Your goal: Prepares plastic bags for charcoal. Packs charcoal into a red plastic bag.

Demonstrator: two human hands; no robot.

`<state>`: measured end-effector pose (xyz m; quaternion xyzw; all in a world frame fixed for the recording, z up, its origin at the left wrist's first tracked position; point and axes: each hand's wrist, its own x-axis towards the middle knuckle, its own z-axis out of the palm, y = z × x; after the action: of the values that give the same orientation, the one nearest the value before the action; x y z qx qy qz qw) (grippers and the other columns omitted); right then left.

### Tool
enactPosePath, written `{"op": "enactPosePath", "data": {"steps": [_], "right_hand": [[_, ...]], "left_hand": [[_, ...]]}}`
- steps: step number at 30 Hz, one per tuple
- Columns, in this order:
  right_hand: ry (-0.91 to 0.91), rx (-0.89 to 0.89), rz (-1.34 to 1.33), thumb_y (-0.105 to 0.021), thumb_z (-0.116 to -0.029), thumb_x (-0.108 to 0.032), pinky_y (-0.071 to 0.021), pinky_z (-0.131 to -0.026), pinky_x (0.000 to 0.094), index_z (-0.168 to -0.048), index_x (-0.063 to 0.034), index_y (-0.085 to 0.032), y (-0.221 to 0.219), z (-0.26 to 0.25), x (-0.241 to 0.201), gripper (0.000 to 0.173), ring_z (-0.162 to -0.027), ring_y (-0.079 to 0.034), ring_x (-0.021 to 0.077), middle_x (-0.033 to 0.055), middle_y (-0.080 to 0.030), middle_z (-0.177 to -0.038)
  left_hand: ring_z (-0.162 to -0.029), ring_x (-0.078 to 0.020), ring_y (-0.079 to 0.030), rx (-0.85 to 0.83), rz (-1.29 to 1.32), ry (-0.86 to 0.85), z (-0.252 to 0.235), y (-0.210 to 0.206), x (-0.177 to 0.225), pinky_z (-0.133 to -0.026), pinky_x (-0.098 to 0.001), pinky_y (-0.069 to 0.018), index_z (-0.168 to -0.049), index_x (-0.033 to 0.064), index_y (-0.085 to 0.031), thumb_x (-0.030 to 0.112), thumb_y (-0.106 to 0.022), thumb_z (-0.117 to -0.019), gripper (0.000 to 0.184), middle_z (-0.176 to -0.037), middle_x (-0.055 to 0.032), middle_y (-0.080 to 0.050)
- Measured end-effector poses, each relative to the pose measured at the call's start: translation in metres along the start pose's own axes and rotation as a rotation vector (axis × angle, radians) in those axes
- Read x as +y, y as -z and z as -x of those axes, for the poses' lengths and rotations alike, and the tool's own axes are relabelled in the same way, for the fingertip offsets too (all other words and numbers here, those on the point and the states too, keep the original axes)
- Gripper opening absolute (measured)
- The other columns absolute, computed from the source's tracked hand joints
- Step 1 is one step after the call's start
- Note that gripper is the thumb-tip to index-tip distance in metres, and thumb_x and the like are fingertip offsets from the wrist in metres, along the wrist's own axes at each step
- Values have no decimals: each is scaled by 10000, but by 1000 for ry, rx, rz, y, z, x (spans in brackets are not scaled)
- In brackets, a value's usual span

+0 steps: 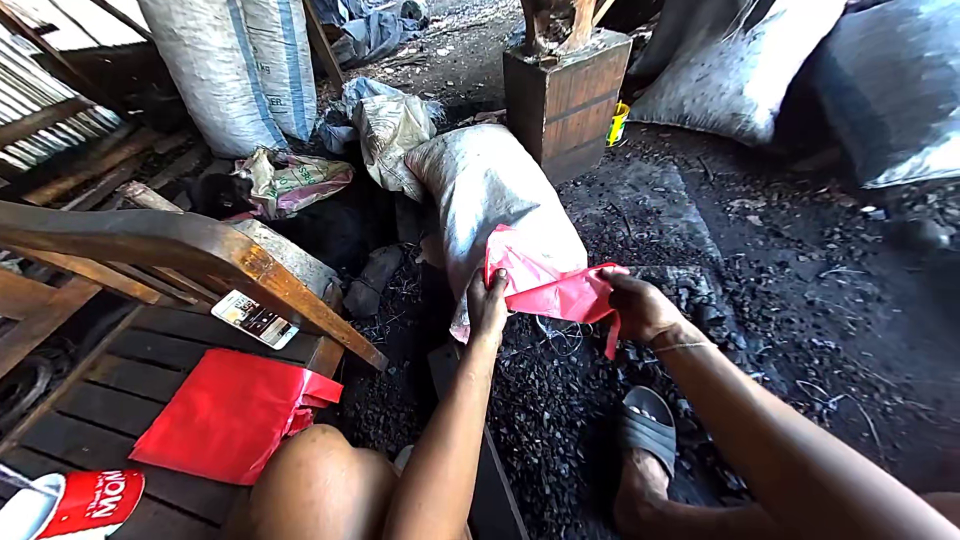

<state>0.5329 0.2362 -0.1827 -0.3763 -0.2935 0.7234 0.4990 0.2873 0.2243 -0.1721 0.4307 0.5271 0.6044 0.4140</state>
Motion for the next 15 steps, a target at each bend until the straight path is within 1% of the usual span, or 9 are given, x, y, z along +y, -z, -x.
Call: {"op": "enactPosePath", "data": {"steps": [3,5,6,7,9,10,11,13,15], "right_hand": [[66,-17,62,-514,-1052,-181,-600,-869,432,-1127,-28,-634,11,-5,4,209,-934,-710,207,120,-728,-999],[138,11,128,-574,-1015,-116,-615,-789,395,-1023,-21,-652,9,-6,6,123,-833,-717,186,102,-730,-906],[177,36,159,-637,-968,-79,-617,-757,393,-995,-15,-657,9,-7,9,72,-800,-717,188,105,-732,-882],[216,47,197,-716,-904,-50,-622,-767,415,-1035,-6,-668,9,-9,13,147,-822,-727,209,123,-742,-912],[288,24,327,-852,-781,-44,-635,-867,493,-1179,1,-654,6,-12,21,446,-951,-741,276,159,-748,-1040],[318,2,402,-887,-750,-66,-635,-886,496,-1198,-4,-652,1,-11,25,510,-976,-742,278,155,-750,-1062],[351,-26,507,-904,-743,-105,-636,-898,468,-1190,-21,-663,-4,-9,29,515,-981,-743,247,129,-755,-1061],[436,-92,797,-875,-769,-204,-614,-910,398,-1124,-80,-697,-16,-4,32,416,-969,-725,140,40,-755,-1027],[424,-143,1007,-865,-774,-292,-599,-918,399,-1063,-131,-726,-26,-1,29,359,-954,-713,99,-8,-753,-994]], "left_hand": [[-929,-204,-701,57,-90,11,-4,4,-17,-852,-423,-584,-1152,41,-670,241,-641,-1008,248,-996,-117,-720],[-1022,-235,-684,194,-282,-16,-2,7,-25,-923,-455,-564,-1242,37,-633,242,-683,-968,346,-1097,-150,-702],[-1045,-259,-662,261,-412,-75,3,8,-25,-937,-470,-547,-1268,29,-599,250,-701,-941,408,-1133,-169,-675],[-1041,-280,-653,294,-517,-148,8,6,-22,-929,-481,-543,-1280,17,-586,269,-710,-916,459,-1143,-184,-660],[-1024,-281,-631,187,-548,-185,25,-9,-8,-909,-470,-543,-1308,12,-566,335,-718,-898,543,-1149,-180,-633],[-1010,-271,-638,62,-499,-138,33,-20,1,-898,-468,-551,-1318,17,-568,366,-716,-907,559,-1131,-172,-638],[-981,-246,-666,-99,-419,-59,40,-29,7,-880,-454,-576,-1304,27,-593,390,-712,-924,539,-1097,-151,-668],[-894,-194,-690,-351,-191,157,44,-41,10,-790,-382,-586,-1164,32,-667,312,-706,-955,352,-1009,-108,-710],[-845,-206,-692,-374,-44,317,42,-39,5,-742,-382,-595,-1060,5,-667,168,-691,-955,195,-959,-117,-704]]}}
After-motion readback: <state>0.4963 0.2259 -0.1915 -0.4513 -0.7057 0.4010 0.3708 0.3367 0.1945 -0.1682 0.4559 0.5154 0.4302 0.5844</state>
